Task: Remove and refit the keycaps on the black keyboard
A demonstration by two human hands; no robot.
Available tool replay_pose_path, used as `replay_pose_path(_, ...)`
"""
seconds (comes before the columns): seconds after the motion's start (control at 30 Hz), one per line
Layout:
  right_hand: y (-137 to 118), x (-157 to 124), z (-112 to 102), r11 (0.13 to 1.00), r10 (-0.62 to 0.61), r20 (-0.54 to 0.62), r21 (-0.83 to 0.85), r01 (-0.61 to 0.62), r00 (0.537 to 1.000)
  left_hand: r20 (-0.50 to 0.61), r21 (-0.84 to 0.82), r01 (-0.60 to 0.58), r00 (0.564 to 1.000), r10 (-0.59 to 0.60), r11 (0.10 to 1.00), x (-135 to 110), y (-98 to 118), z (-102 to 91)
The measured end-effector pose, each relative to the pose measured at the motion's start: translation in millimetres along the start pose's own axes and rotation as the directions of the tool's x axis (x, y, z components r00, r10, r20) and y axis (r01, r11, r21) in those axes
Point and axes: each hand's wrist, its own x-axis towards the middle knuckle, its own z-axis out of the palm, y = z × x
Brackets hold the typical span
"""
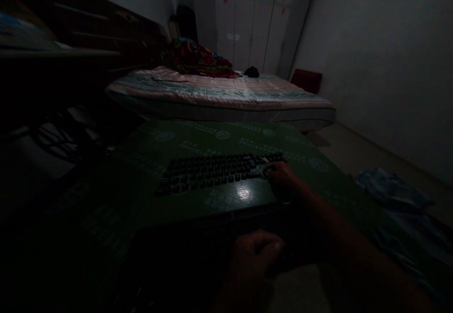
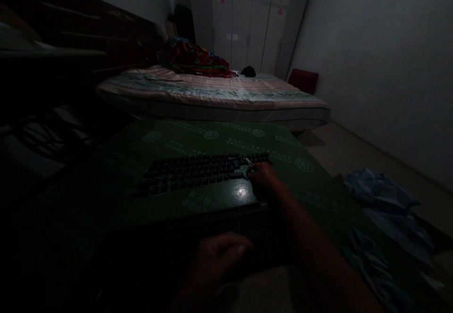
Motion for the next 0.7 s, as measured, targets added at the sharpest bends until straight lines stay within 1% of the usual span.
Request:
replay_pose_path(0.2, 0.6, -0.5, 0.1, 1.000, 0.011, -0.018, -0.003, -0.011, 1.000, -0.010, -0.002, -0.009, 1.000, 0.009, 1.000, -2.1, 3.3, -0.4)
replay_pose_path(0.37, 1.1, 0.9, 0.2, 1.000, 0.013, -0.021, -0.022, -0.014, 1.000, -0.001, 0.002, 0.002, 1.000, -0.002, 1.000, 0.0, -1.5, 0.1)
replay_pose_path(0.5, 1.5, 2.0, 1.1, 0.999, -0.001, -0.022, -0.047, 0.000, 1.000, -0.006, 0.001, 0.000, 1.000, 0.000, 1.000, 0.8, -3.9, 0.4)
replay_pose_path(0.7, 0.1, 1.7, 2.2, 0.996, -0.020, -0.029, -0.084, 0.017, 0.999, 0.001, 0.006, -0.018, 1.000, 0.018, 1.000, -0.3, -0.4, -0.3)
